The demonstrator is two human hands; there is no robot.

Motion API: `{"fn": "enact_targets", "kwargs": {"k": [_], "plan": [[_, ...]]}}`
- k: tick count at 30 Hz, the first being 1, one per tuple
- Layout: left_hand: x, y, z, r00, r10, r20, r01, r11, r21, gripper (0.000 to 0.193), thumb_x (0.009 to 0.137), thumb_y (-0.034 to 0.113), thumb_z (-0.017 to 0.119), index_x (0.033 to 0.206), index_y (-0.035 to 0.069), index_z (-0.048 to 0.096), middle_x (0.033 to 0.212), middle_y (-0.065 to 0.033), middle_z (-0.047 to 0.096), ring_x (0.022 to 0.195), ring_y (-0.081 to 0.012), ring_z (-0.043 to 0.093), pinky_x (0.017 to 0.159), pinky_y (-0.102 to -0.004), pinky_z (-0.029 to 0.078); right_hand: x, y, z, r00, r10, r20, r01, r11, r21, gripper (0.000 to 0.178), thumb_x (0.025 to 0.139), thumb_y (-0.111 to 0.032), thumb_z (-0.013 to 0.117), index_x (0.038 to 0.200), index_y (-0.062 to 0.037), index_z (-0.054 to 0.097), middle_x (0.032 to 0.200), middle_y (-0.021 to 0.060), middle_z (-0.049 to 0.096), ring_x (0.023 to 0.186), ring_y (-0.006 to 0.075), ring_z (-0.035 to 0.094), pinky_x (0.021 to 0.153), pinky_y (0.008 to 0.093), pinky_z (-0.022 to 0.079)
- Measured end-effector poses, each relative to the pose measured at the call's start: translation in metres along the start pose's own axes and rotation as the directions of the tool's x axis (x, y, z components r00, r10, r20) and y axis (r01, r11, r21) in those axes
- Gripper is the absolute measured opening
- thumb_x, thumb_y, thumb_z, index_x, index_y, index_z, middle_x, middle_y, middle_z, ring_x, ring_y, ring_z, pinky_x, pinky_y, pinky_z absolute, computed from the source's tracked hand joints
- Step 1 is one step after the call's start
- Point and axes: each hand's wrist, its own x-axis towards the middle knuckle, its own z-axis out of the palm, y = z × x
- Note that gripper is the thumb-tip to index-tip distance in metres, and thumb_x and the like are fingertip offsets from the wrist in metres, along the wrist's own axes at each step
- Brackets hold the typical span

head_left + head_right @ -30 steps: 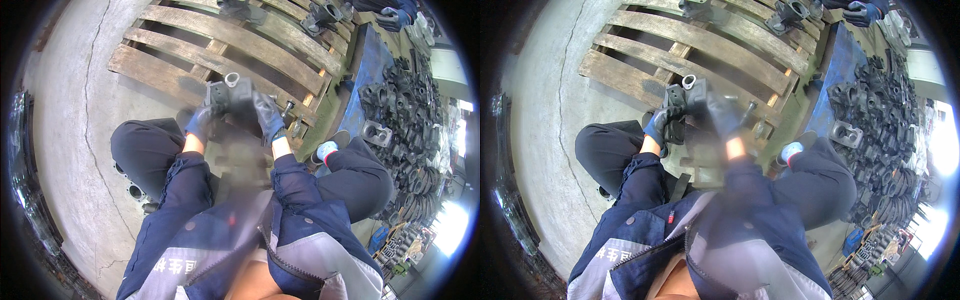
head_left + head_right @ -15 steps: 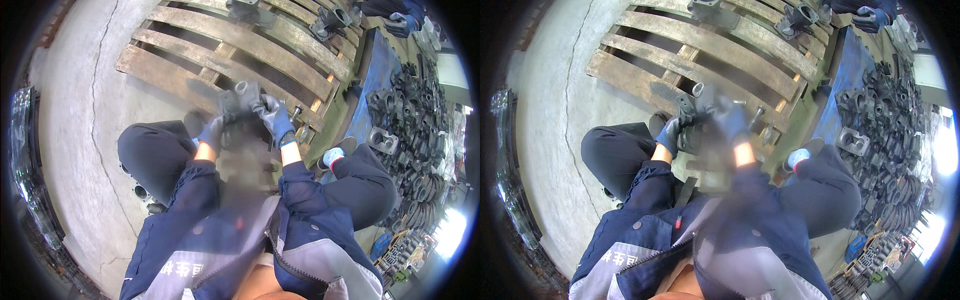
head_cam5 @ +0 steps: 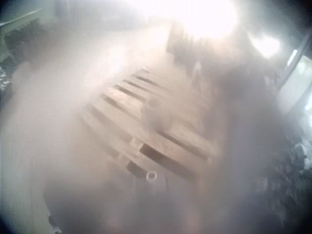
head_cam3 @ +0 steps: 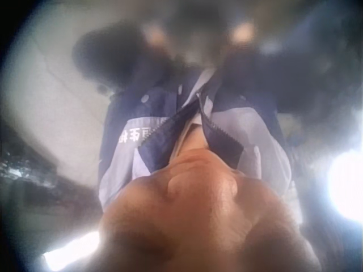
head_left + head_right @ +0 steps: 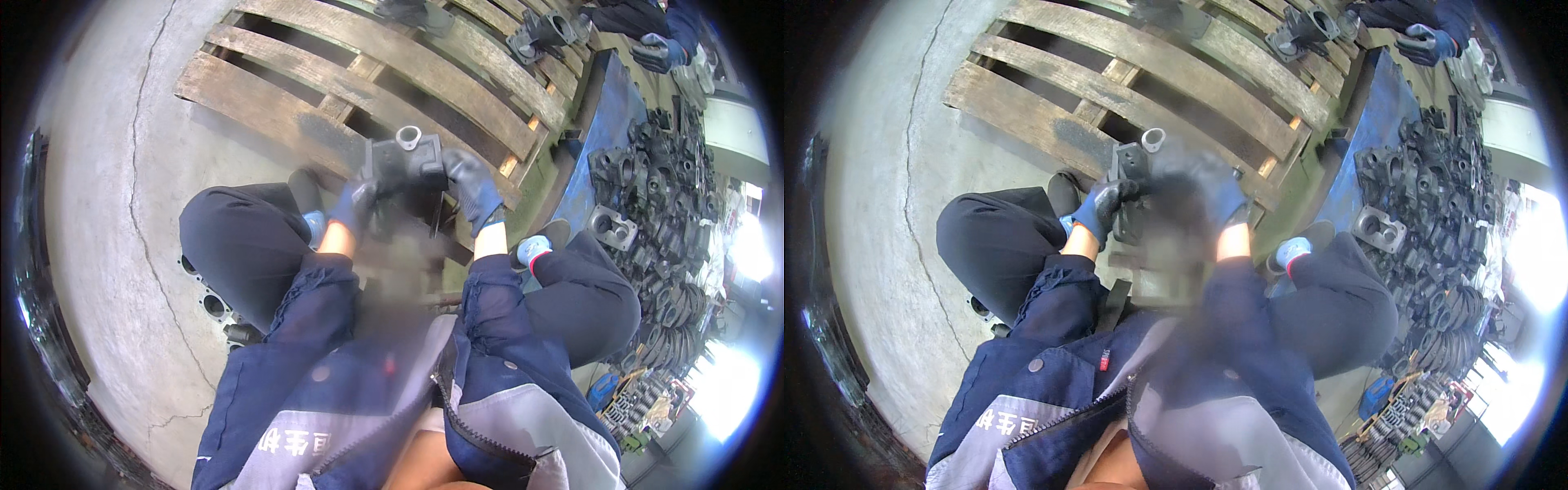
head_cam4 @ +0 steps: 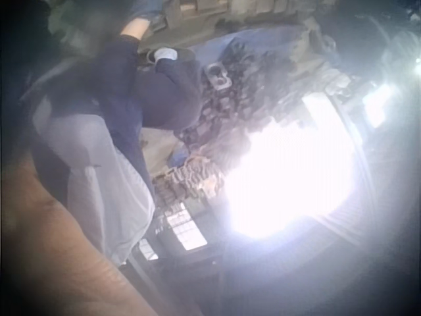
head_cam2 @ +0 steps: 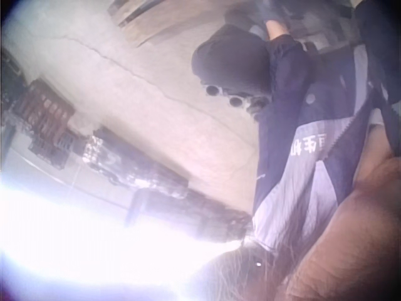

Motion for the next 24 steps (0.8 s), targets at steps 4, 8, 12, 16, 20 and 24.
{"fn": "enact_targets", "kwargs": {"k": [4, 8, 12, 16, 20, 24], "plan": [[-0.02, 0.015, -0.005, 0.997, 0.017, 0.075, -0.027, 0.991, 0.131, 0.027, 0.089, 0.024, 0.056, 0.105, 0.003, 0.066, 0.088, -0.0046, 0.064, 0.08, -0.0146, 0.054, 0.072, -0.0299, 0.044, -0.007, -0.003, -0.021, 0.665, 0.702, -0.256, -0.409, 0.628, 0.662, 0.019, 0.094, -0.012, 0.053, 0.106, -0.0008, 0.062, 0.091, 0.0123, 0.071, 0.063, 0.0174, 0.066, 0.057, 0.0294, 0.054], [-0.028, 0.024, -0.007, 0.997, 0.046, 0.057, -0.055, 0.984, 0.17, 0.023, 0.09, 0.022, 0.056, 0.104, 0.005, 0.065, 0.088, -0.0034, 0.062, 0.08, -0.0137, 0.053, 0.072, -0.0291, 0.044, -0.014, 0.001, -0.022, 0.703, 0.711, -0.026, -0.461, 0.483, 0.744, 0.019, 0.089, -0.005, 0.054, 0.106, -0.0022, 0.062, 0.09, 0.0124, 0.072, 0.064, 0.017, 0.065, 0.058, 0.0266, 0.052], [-0.024, 0.023, -0.01, 0.993, 0.098, 0.058, -0.109, 0.966, 0.235, 0.02, 0.092, 0.02, 0.055, 0.103, 0.007, 0.064, 0.088, -0.0022, 0.061, 0.08, -0.0128, 0.053, 0.073, -0.0282, 0.044, -0.011, 0.015, -0.016, 0.585, 0.806, -0.086, -0.535, 0.463, 0.706, 0.018, 0.094, -0.007, 0.05, 0.106, 0.0002, 0.061, 0.09, 0.0154, 0.071, 0.066, 0.0198, 0.067, 0.058, 0.0293, 0.055], [-0.014, 0.007, -0.028, 0.991, 0.124, 0.05, -0.134, 0.938, 0.32, 0.016, 0.093, 0.018, 0.054, 0.102, 0.009, 0.064, 0.088, -0.001, 0.059, 0.081, -0.0118, 0.052, 0.073, -0.0274, 0.045, -0.001, 0.016, -0.014, 0.733, 0.518, -0.441, -0.311, 0.832, 0.459, 0.027, 0.1, -0.019, 0.051, 0.104, 0.0064, 0.059, 0.09, 0.0187, 0.069, 0.067, 0.0229, 0.068, 0.057, 0.0303, 0.057], [0.001, -0.009, -0.061, 0.979, 0.181, 0.097, -0.202, 0.761, 0.616, 0.018, 0.092, 0.013, 0.055, 0.106, 0.01, 0.064, 0.095, -0.0005, 0.06, 0.085, -0.0118, 0.053, 0.076, -0.0262, 0.044, -0.003, -0.011, -0.001, 0.854, 0.493, -0.167, -0.308, 0.738, 0.601, 0.033, 0.099, -0.028, 0.056, 0.102, 0.0036, 0.062, 0.082, 0.0151, 0.069, 0.065, 0.0217, 0.068, 0.057, 0.0317, 0.058], [0.01, -0.015, -0.068, 0.995, -0.035, 0.092, 0.054, 0.975, -0.216, 0.018, 0.089, 0.012, 0.055, 0.104, 0.012, 0.065, 0.09, 0.001, 0.064, 0.081, -0.0145, 0.057, 0.075, -0.0264, 0.046, -0.009, -0.038, 0.042, 0.864, 0.501, 0.04, -0.501, 0.852, 0.154, 0.043, 0.09, -0.047, 0.058, 0.106, -0.0071, 0.067, 0.091, 0.0156, 0.071, 0.089, 0.0251, 0.069, 0.072, 0.0381, 0.055]]}}
